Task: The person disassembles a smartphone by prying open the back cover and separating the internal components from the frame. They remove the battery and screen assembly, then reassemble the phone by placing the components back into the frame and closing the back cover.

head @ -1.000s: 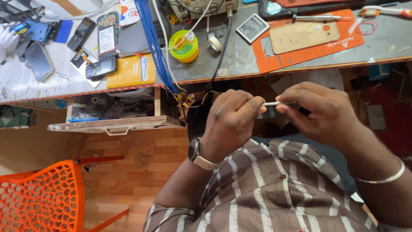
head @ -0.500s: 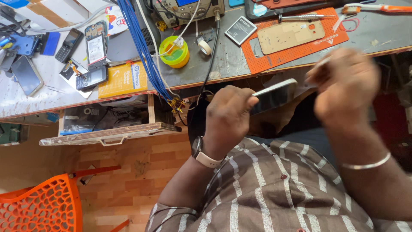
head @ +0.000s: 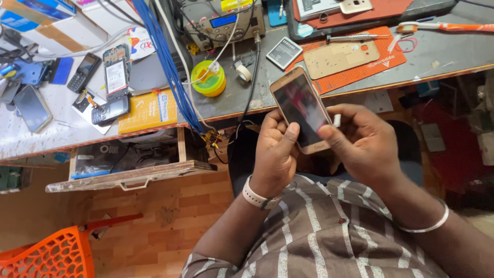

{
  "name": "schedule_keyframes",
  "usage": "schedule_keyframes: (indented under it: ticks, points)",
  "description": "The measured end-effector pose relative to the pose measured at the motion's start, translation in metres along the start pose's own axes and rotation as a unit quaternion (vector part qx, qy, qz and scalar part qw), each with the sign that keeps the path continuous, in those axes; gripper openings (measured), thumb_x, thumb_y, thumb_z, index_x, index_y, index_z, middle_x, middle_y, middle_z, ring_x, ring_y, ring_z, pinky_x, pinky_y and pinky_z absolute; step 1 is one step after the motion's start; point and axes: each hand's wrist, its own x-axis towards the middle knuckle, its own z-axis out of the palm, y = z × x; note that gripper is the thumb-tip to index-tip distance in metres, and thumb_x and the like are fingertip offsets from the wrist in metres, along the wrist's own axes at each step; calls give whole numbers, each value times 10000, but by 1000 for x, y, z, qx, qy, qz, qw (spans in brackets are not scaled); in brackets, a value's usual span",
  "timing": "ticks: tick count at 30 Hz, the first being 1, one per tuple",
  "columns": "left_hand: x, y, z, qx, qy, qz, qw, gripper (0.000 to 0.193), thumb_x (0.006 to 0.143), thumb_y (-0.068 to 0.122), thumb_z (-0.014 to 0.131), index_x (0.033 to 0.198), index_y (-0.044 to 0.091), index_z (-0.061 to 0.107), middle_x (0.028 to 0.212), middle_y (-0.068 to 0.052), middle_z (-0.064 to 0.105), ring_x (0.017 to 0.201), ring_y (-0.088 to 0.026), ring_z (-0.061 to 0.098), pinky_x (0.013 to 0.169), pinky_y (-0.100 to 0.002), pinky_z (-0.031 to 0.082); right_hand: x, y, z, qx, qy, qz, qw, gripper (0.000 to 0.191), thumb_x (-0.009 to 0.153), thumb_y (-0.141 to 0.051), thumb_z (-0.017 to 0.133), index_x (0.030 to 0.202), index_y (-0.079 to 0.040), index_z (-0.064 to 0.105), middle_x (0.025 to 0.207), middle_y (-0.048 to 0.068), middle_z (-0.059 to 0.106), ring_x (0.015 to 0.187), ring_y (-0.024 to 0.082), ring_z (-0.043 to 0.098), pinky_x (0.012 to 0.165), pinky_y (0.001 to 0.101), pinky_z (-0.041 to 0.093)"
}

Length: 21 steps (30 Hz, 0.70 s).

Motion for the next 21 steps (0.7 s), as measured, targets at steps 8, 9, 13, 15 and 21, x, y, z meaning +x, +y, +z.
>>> schedule_keyframes:
  ticks: [8,9,13,15,21]
  points:
    - [8,3,1,-24,17,20,999,363,983,26,685,1325,28,563,1234,-75,671,1139,-166,640,1056,-350,497,-4,-38,13,-247,-23,-135,959,170,932,-96,769,1068,0,741,923,117,736,736,152,705,637,258,523]
    - [9,1,-1,-34,24,16,999,376,952,18,703,1310,39,590,1222,-65,684,1127,-158,645,1045,-341,498,-3,-37,15,-261,-20,-149,953,155,931,-94,773,1049,0,737,908,126,728,728,180,703,633,277,524]
    - [10,-11,-4,-62,35,50,996,309,972,-15,737,1251,43,619,1179,-52,696,1077,-162,654,1014,-347,518,-2,-31,18,-300,6,-199,933,122,949,-87,778,1018,-2,726,877,139,707,728,247,704,640,326,532]
    - [10,-14,-5,-58,41,69,995,323,965,-16,733,1259,50,618,1187,-46,697,1083,-151,653,1015,-330,522,-3,-28,18,-308,11,-215,927,122,968,-94,774,1042,-11,723,909,134,714,771,254,714,670,331,542]
    - [14,-13,-9,-73,57,71,993,321,964,8,739,1257,57,618,1175,-34,692,1079,-147,653,1020,-324,525,-11,-26,19,-299,11,-137,944,257,904,-135,797,1115,-5,730,927,141,737,684,209,710,605,307,541]
